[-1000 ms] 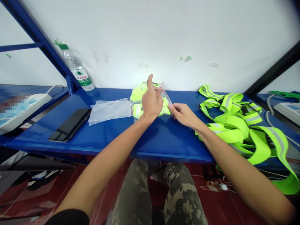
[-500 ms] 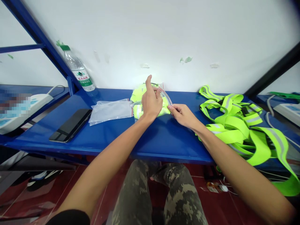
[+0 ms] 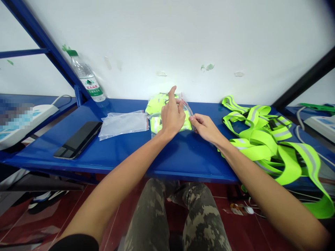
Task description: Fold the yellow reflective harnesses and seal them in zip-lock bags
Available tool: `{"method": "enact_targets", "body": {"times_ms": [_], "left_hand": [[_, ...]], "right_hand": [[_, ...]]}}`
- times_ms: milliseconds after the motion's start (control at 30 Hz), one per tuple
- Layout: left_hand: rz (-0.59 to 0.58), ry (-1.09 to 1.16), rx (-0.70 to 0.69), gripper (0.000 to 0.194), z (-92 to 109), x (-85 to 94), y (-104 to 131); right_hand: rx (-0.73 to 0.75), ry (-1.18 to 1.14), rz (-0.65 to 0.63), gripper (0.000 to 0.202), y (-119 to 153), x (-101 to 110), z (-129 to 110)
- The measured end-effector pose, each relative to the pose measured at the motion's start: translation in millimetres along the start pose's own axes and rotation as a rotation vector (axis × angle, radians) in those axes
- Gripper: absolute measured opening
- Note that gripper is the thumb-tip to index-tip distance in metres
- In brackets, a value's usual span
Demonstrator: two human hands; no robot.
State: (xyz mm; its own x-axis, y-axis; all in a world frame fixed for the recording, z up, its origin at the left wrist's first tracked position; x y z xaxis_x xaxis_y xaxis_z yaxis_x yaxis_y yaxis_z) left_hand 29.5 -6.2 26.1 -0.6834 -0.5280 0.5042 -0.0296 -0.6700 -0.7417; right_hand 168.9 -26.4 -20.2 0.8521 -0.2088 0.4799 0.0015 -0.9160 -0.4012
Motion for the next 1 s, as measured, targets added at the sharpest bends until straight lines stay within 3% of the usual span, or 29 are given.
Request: {"method": "enact_targets", "body": {"times_ms": [100, 200, 300, 433, 633, 867, 1000], "left_hand": [[-0.021, -0.013, -0.014, 0.06, 1.1, -0.9, 0.7], [-0.033, 0.038, 0.022, 0.058, 0.0, -3.1, 1.7], [0.045, 0.162, 0.07, 0.055, -2.5, -2.9, 1.7], [0.112, 0.251, 0.112, 0.052, -5.9, -2.2, 0.6], [0.139, 0.251, 0.171, 0.049, -12.1, 1.3, -3.5], [0.145, 0.23, 0.194, 0.05, -13.4, 0.8, -3.7], [0.14, 0.224, 0.186, 0.05, -12.3, -0.1, -3.2]], "right_hand": [[-0.019, 0.036, 0.016, 0.043, 0.5, 0.0, 1.3], [0.08, 0.105, 0.062, 0.04, -0.6, 1.3, -4.6], [0.134, 0.122, 0.1, 0.039, -1.6, 3.6, -8.5], [0.069, 0.109, 0.09, 0.045, -1.6, 4.1, -5.8], [0.121, 0.152, 0.082, 0.056, 0.4, -0.3, -11.5], [0.08, 0.125, 0.081, 0.053, 2.0, -1.6, -8.1], [0.134, 0.148, 0.078, 0.047, 1.6, -2.2, -9.5]]}}
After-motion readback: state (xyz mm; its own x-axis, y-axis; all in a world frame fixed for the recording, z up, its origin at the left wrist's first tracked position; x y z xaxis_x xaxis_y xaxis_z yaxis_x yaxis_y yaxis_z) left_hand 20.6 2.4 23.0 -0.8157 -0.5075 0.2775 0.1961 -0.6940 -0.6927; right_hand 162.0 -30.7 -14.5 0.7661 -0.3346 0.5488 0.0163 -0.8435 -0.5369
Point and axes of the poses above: each hand's wrist, its own y-axis away from the middle knuckle, its own x-axis out of the back of the hand, z = x × y, the point moved 5 cm from there along -y, towards the middle knuckle, and after that the axes turned 11 degrees about z, right-handed, at the moved point
